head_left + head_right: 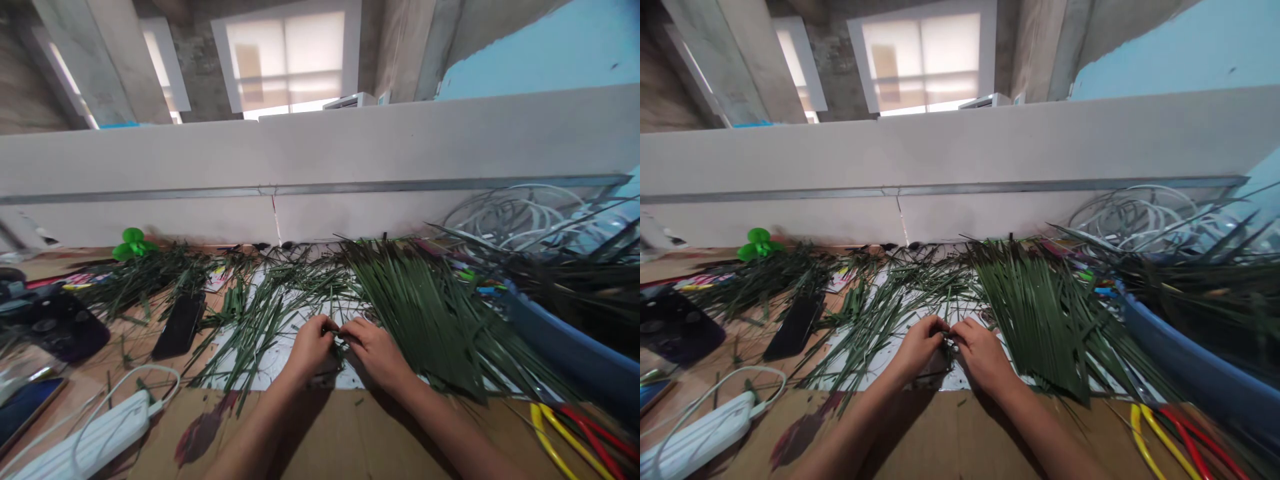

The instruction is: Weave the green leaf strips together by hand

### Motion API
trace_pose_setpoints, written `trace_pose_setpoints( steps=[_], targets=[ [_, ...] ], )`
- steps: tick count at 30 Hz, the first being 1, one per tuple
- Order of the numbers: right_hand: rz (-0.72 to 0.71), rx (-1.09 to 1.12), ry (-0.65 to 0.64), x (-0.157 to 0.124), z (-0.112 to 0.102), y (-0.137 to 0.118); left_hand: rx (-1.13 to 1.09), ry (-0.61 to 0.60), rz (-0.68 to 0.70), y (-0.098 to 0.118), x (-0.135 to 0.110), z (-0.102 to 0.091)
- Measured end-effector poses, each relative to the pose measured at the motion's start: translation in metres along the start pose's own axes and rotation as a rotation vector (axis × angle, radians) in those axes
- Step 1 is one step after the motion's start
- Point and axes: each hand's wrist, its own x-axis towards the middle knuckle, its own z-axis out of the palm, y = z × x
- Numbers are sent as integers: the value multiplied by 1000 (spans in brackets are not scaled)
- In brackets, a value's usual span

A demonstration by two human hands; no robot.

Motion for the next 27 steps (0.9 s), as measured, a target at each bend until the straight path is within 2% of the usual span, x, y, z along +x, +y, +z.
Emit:
trace_pose_setpoints(
  steps=[3,8,14,17,22,27],
  targets=[
    [-5,83,21,1,-1,0,18,15,-8,0,0,0],
    [32,68,78,1,-1,-2,-25,9,-29,-2,2,0],
    [54,88,96,2,-2,0,-195,-125,-45,-5,1,3],
    [57,104,108,3,-1,4,-270,-155,-39,-5,1,5],
    [69,124,85,2,1,4,-332,-131,-35,-8,2,8],
    [73,151,78,2,0,1,-215,-58,107,-8,2,4]
  ],
)
